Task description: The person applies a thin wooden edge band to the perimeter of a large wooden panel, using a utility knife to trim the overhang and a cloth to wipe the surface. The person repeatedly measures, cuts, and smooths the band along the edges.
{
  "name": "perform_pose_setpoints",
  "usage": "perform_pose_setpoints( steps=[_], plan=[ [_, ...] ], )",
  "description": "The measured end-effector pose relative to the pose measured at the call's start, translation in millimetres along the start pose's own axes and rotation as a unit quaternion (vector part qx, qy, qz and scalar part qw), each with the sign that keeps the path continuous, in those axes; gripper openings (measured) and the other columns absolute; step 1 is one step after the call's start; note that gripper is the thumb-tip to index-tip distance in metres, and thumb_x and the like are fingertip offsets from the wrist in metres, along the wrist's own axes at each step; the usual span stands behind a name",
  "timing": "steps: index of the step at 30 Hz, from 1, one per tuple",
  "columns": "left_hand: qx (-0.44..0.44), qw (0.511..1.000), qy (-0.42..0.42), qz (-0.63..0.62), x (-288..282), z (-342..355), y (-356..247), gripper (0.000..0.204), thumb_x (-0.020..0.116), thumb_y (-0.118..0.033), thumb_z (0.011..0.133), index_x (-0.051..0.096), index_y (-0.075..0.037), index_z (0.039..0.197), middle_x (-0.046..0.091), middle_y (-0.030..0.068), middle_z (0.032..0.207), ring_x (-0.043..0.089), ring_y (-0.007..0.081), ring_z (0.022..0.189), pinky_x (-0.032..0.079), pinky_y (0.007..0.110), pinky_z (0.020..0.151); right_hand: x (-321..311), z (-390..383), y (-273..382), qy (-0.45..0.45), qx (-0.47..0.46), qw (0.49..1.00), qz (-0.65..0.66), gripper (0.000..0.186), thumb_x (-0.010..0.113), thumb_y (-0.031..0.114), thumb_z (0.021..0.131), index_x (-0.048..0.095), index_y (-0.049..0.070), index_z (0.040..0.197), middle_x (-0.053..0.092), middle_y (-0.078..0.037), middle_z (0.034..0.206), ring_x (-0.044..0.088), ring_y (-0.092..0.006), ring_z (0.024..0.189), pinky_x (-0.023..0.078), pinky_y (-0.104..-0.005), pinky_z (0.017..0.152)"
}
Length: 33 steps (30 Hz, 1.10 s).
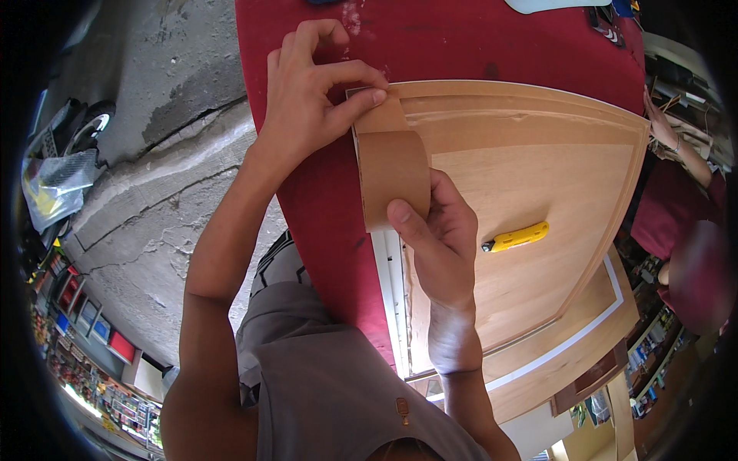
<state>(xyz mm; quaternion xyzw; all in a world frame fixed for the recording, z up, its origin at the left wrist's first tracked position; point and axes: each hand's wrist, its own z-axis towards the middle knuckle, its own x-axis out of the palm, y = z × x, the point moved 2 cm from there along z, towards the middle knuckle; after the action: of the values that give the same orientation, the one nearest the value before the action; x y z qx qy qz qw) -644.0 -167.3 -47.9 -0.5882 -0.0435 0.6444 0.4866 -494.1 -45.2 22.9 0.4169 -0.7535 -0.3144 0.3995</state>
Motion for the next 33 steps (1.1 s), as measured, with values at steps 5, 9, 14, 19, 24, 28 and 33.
perform_pose_setpoints(
  steps=[5, 9, 14, 19, 24, 28, 33],
  plan=[
    [-0.029, 0.998, 0.048, -0.021, 5.6, 11.2, 9.9, 0.033, 0.083, -0.036, 0.066, 0.079, -0.024, 0.097, 0.052, 0.0051, 0.105, 0.053, 0.0231, 0.103, 0.041, 0.038, 0.088, -1.9, -0.8, -1.3, 0.001, -0.011, 1.0, 0.01, 0.035, 0.063, 0.008, 0.094, 0.051, -0.007, 0.124, 0.063, -0.01, 0.109, 0.059, -0.0102, 0.097, 0.047, -0.0244, 0.086],
    [-0.04, 0.993, 0.11, 0.013, -3.6, 10.9, 20.4, 0.031, 0.083, -0.034, 0.068, 0.078, -0.021, 0.096, 0.053, 0.0018, 0.101, 0.053, 0.0222, 0.103, 0.043, 0.036, 0.09, -1.9, -0.4, -2.7, -0.006, 0.012, 1.0, -0.015, 0.025, 0.064, 0.01, 0.094, 0.06, -0.004, 0.114, 0.066, -0.005, 0.1, 0.057, -0.0082, 0.092, 0.045, -0.025, 0.084],
    [-0.01, 0.993, 0.111, -0.027, -30.4, 13.6, 53.2, 0.019, 0.075, -0.021, 0.082, 0.075, -0.015, 0.1, 0.059, 0.0021, 0.091, 0.058, 0.0178, 0.092, 0.046, 0.032, 0.082, -9.1, -1.0, -7.4, -0.031, 0.006, 0.991, -0.133, 0.016, 0.067, 0.018, 0.092, 0.069, 0.003, 0.095, 0.069, -0.004, 0.089, 0.061, -0.0137, 0.089, 0.039, -0.0356, 0.099],
    [-0.111, 0.967, 0.229, 0.024, 11.5, 49.9, -16.3, 0.03, 0.051, -0.034, 0.099, 0.069, -0.014, 0.112, 0.069, 0.0131, 0.084, 0.067, 0.0263, 0.075, 0.052, 0.039, 0.069, -21.9, 4.7, -11.3, 0.011, -0.11, 0.96, -0.255, 0.021, 0.07, 0.026, 0.089, 0.07, 0.005, 0.089, 0.072, -0.005, 0.085, 0.066, -0.0199, 0.09, 0.029, -0.0451, 0.112],
    [0.037, 0.922, 0.313, 0.227, 53.8, 53.5, -22.3, 0.036, 0.045, -0.041, 0.098, 0.062, -0.026, 0.125, 0.069, 0.0081, 0.088, 0.067, 0.033, 0.08, 0.053, 0.052, 0.069, -24.0, 4.4, -15.9, 0.013, -0.175, 0.919, -0.353, 0.025, 0.074, 0.031, 0.084, 0.072, 0.008, 0.093, 0.073, -0.004, 0.08, 0.068, -0.0207, 0.09, 0.031, -0.0455, 0.11],
    [-0.054, 0.929, 0.297, 0.216, 46.9, 52.8, -27.1, 0.046, 0.042, -0.052, 0.096, 0.067, -0.014, 0.089, 0.068, 0.0125, 0.08, 0.067, 0.0322, 0.075, 0.052, 0.048, 0.068, -39.1, -33.6, -25.0, 0.011, 0.089, 0.949, -0.301, 0.028, 0.077, 0.032, 0.081, 0.073, 0.01, 0.098, 0.073, -0.002, 0.083, 0.068, -0.0205, 0.092, 0.032, -0.0447, 0.109],
    [-0.033, 0.954, 0.204, 0.219, 47.4, 54.6, -24.5, 0.064, 0.041, -0.055, 0.095, 0.073, -0.007, 0.067, 0.068, 0.015, 0.067, 0.068, 0.0301, 0.062, 0.052, 0.044, 0.056, -46.9, -84.9, -35.5, 0.029, -0.048, 0.922, -0.384, 0.026, 0.08, 0.026, 0.078, 0.072, 0.008, 0.096, 0.073, -0.004, 0.086, 0.068, -0.0187, 0.077, 0.048, -0.0393, 0.087]
  ],
)
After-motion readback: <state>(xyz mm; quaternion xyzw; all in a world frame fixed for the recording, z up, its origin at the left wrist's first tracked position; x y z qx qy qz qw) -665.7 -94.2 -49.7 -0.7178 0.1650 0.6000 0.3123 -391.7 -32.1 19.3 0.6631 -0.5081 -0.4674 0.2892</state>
